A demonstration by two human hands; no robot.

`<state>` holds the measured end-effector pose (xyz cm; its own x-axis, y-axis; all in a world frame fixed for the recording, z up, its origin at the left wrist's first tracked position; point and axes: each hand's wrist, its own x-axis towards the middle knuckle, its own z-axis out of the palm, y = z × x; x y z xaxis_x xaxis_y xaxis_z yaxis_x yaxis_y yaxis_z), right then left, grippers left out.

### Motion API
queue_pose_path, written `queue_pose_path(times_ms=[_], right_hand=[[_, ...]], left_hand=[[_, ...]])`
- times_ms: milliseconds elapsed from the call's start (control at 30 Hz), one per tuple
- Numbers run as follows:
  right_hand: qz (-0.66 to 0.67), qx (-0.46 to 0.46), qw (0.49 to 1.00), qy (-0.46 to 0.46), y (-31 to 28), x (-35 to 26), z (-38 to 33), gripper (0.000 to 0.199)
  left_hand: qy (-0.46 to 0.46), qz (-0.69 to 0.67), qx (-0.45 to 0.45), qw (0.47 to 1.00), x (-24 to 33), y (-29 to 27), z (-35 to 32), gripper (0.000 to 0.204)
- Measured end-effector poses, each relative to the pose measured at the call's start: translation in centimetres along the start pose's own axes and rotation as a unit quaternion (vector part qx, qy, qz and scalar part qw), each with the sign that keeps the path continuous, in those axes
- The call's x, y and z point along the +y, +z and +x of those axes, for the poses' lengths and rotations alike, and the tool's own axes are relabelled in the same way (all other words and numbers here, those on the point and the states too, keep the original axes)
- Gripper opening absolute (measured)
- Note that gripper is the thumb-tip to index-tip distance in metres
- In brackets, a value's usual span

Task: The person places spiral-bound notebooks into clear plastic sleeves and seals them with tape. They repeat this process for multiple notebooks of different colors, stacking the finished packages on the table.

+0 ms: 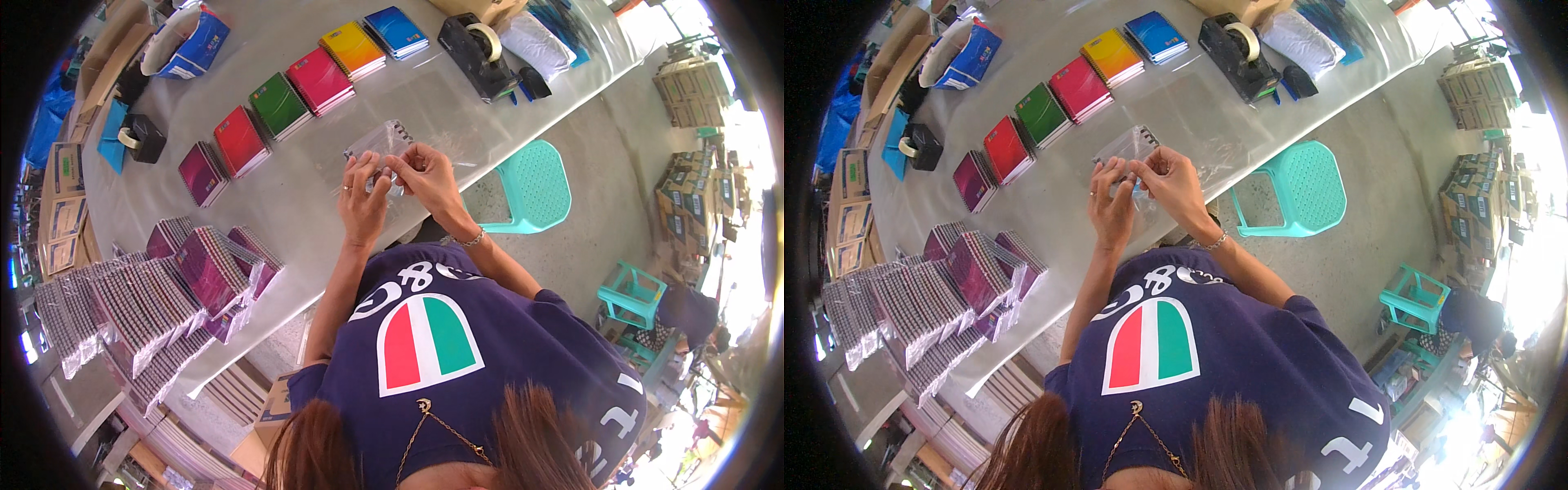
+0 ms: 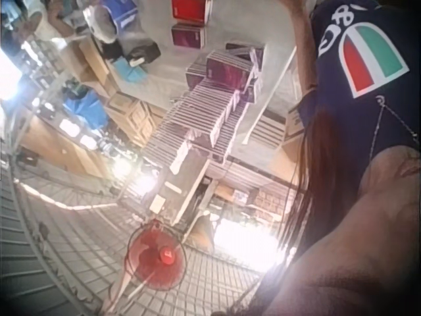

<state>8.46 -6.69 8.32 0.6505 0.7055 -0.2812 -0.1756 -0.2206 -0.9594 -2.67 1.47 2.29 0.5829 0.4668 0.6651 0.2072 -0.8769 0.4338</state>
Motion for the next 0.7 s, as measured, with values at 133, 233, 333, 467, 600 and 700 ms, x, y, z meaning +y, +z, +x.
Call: queue_pose_path(times_ms=[133, 233, 333, 467, 600, 700], right_hand=[[-0.029, 0.024, 0.999, 0.006, 0.5, 0.3, 0.2, 0.022], [-0.034, 0.03, 0.999, 0.006, 0.7, 0.2, 0.1, 0.023], [-0.037, 0.033, 0.999, -0.002, 0.6, 0.4, 0.1, 0.023], [-0.001, 0.033, 0.999, 0.003, 0.6, 1.0, 0.1, 0.024], [0.051, 0.032, 0.998, 0.001, 0.5, 2.4, 0.3, 0.027], [0.105, 0.042, 0.993, -0.025, 0.9, 5.0, 0.9, 0.028]], left_hand=[[-0.009, -0.003, 0.011, 1.0, 0.4, 0.0, 0.5, 0.014], [-0.04, -0.043, 0.009, 0.998, 0.5, 0.0, 0.5, 0.014], [-0.091, -0.121, -0.001, 0.988, 0.9, -0.9, 0.8, 0.03], [-0.092, 0.062, -0.18, 0.977, 3.3, -4.1, 4.4, 0.068], [-0.086, 0.14, -0.251, 0.954, 1.4, -2.8, 3.0, 0.09], [-0.106, 0.106, -0.273, 0.95, 1.6, -3.1, 3.1, 0.09]])
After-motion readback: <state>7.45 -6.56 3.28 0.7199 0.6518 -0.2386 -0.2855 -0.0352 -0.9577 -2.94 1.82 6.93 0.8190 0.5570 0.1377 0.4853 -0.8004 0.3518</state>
